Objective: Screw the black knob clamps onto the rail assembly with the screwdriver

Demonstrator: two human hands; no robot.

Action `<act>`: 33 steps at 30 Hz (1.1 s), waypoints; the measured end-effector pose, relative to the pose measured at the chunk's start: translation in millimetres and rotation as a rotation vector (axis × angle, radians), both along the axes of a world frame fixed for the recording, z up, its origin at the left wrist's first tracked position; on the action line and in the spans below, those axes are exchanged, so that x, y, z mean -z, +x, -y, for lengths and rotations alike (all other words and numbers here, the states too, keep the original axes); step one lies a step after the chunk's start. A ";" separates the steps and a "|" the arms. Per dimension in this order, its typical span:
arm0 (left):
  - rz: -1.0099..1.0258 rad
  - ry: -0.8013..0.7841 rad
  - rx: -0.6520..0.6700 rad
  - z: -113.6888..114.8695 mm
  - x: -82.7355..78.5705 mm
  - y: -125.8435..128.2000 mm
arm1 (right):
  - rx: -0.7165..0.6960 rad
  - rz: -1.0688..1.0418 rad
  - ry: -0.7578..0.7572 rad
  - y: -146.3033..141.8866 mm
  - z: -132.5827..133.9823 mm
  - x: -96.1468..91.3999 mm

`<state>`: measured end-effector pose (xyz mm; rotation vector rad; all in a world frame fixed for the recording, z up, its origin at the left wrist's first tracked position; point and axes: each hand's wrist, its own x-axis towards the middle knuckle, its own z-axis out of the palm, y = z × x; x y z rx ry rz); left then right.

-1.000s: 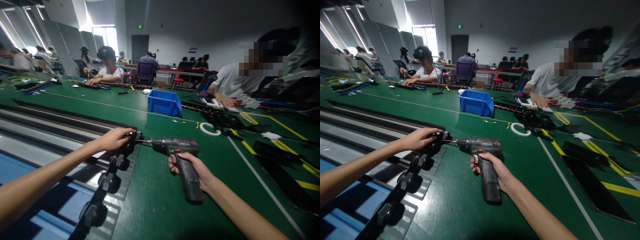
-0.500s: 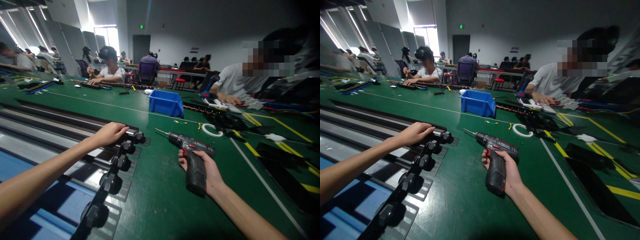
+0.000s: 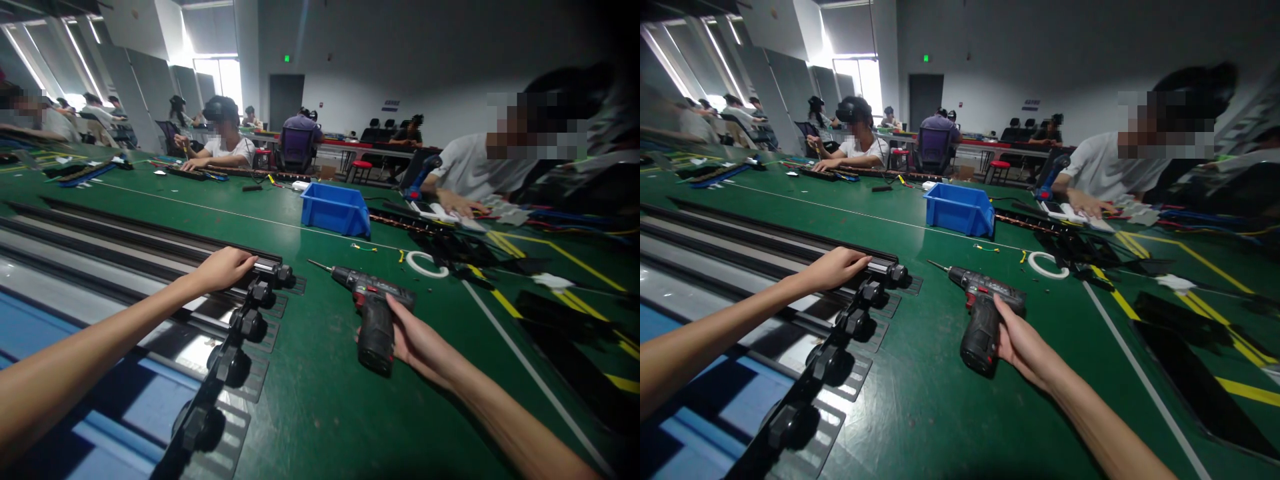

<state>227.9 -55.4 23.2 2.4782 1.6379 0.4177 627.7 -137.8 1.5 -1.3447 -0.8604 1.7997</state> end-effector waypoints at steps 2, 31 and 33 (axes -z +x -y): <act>0.001 -0.001 -0.001 1.2 -1.0 0.1 | -0.047 0.156 0.005 6.5 -0.6 0.4; 0.037 0.042 0.007 1.4 0.1 -1.3 | -0.203 0.819 1.108 -170.2 -9.4 25.0; 0.040 0.044 0.005 1.6 -0.1 -0.8 | -0.187 0.763 1.122 -170.1 -6.3 33.2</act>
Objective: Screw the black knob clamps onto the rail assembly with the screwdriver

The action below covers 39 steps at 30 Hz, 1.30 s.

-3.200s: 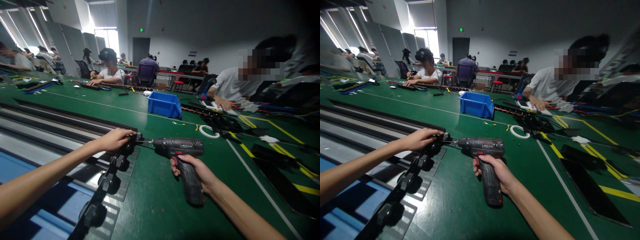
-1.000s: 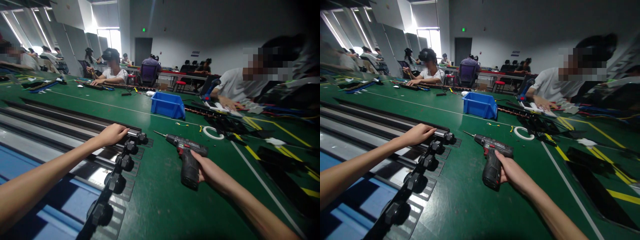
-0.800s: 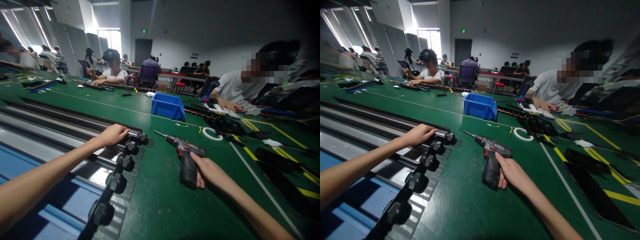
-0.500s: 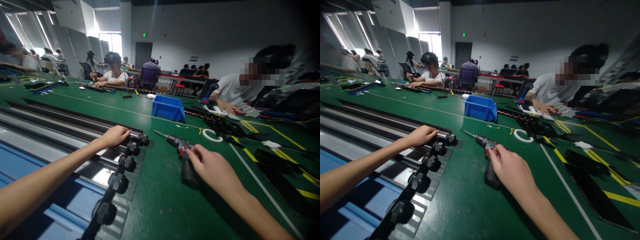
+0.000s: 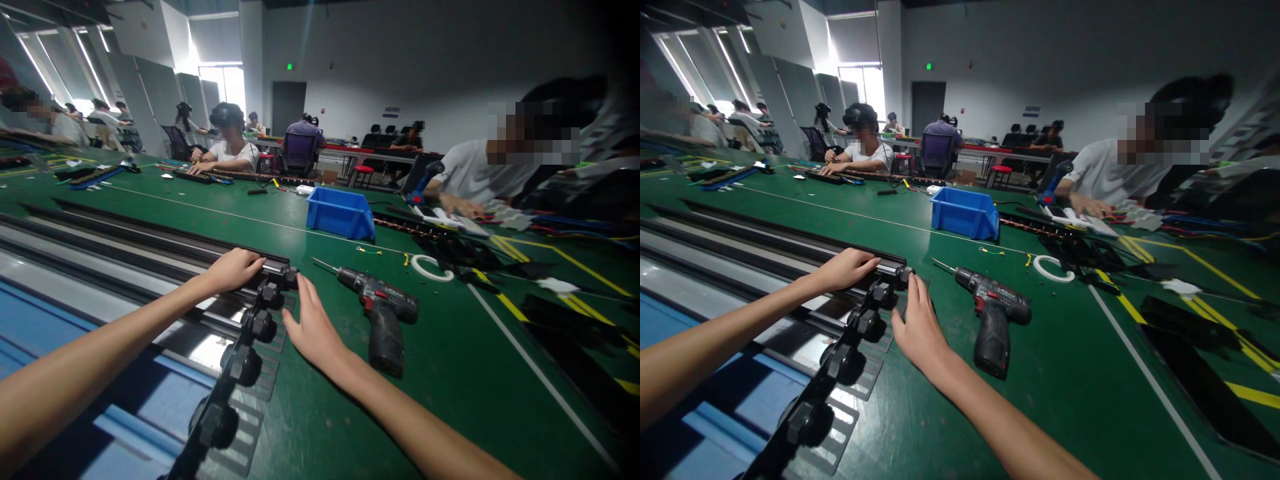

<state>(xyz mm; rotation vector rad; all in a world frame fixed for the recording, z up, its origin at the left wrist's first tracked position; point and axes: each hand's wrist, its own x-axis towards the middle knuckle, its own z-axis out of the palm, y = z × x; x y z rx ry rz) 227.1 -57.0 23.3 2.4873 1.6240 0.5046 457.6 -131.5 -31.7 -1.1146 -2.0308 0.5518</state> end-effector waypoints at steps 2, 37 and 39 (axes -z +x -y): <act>0.001 -0.004 -0.010 0.4 -0.7 0.8 | -0.015 -0.045 0.002 2.2 1.0 4.5; -0.094 0.030 -0.234 -2.4 3.3 -0.2 | -0.203 -0.092 -0.061 -0.1 -15.1 3.2; -0.096 0.029 -0.235 -2.6 3.5 -0.5 | -0.206 -0.086 -0.060 0.2 -15.2 3.5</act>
